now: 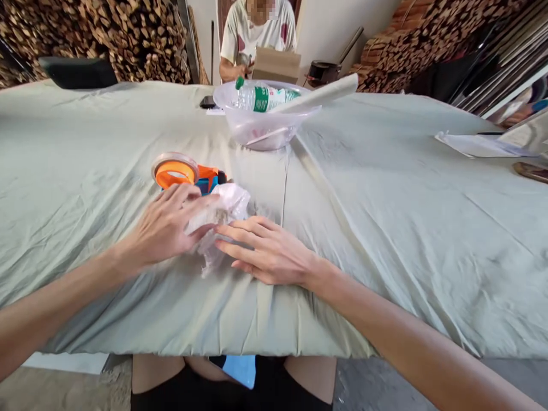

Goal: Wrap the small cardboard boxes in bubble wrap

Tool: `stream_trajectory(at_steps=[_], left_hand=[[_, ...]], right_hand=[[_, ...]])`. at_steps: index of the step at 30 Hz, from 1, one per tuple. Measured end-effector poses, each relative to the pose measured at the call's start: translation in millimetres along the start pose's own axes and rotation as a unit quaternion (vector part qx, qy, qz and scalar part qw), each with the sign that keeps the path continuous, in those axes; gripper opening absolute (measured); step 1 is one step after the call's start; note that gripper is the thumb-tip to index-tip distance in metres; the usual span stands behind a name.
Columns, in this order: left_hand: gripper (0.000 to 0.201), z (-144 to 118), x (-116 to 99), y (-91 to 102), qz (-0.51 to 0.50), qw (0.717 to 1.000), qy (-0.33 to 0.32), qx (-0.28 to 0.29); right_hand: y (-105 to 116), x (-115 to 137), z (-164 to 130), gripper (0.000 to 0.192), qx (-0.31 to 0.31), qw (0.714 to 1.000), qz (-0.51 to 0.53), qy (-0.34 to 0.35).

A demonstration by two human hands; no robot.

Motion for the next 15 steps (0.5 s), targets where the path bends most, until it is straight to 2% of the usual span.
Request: stream_trajectory(at_steps=[2,5,8,11,13,15], left_hand=[[0.046,-3.4,3.5,-7.7,-0.055,0.997,0.047,0.007],[0.043,-6.9,6.4,-18.2,-0.135,0.986,0.095,0.004],[0.035,-5.4,3.6,-18.2,-0.188,0.974,0.128,-0.023],[0.031,-2.0,-4.8,-8.3,-0.216,0.964,0.145,-0.056],[0.036,-1.2,-10.4,-1.7,-0.227,0.961,0.148,-0.061],[0.046,-1.8,-13.1,1.6,-0.204,0.966,0.149,-0.047]], right_hand=[[-6.6,0.3,1.7,0.039,0.034,0.999,0.034,0.000],[-12.8,-4.2,1.9,0.049,0.060,0.995,0.066,-0.041],[-11.1,-11.9,-1.4,0.060,0.035,0.990,0.072,-0.112],[-6.4,-19.8,-6.1,0.043,-0.012,0.975,0.056,-0.216],[-6.1,-23.8,-8.2,0.034,-0.028,0.960,0.038,-0.276],[-8.7,-26.2,-8.3,0.041,-0.026,0.954,0.018,-0.299]])
Point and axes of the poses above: each hand's wrist, its own z-axis towards the middle knuckle, its own y-axis out of the back of the hand, x = y × z, the point moved 2 cm from there along z, towards the middle knuckle, and after that the axes turned 12 degrees about -y, right-handed, at the moved point
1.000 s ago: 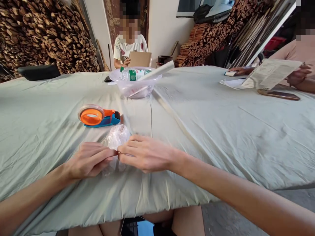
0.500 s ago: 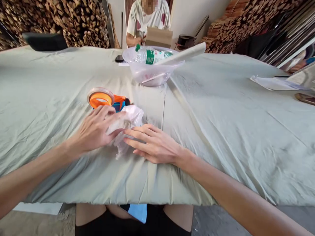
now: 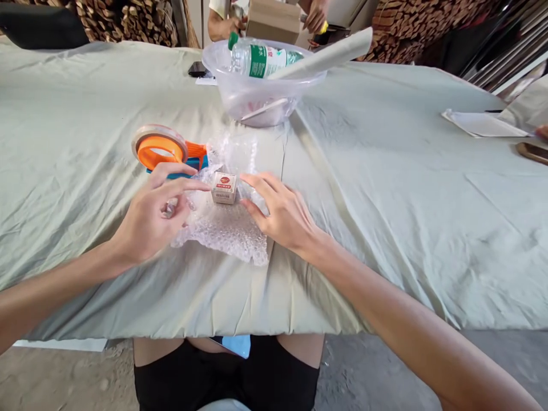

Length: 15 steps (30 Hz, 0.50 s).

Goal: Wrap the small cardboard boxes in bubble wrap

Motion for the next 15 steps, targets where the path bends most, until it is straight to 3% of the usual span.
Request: stream_trajectory(at_steps=[5,9,15], left_hand=[[0.058,-1.9,6.4,-1.4,0.180,0.981,-0.029,0.072],[0.038,-3.4,11.8,-3.7,0.209,0.969,-0.051,0.124],[0.043,8.7,15.4,-5.1,0.197,0.955,-0.110,0.191]], right_hand=[[-11.1,1.3,5.9,0.068,0.054,0.997,-0.048,0.036],[-12.0,-3.4,10.8,0.076,0.149,0.988,-0.026,-0.014],[0.6,-21.9,13.8,0.090,0.207,0.978,-0.003,-0.033]])
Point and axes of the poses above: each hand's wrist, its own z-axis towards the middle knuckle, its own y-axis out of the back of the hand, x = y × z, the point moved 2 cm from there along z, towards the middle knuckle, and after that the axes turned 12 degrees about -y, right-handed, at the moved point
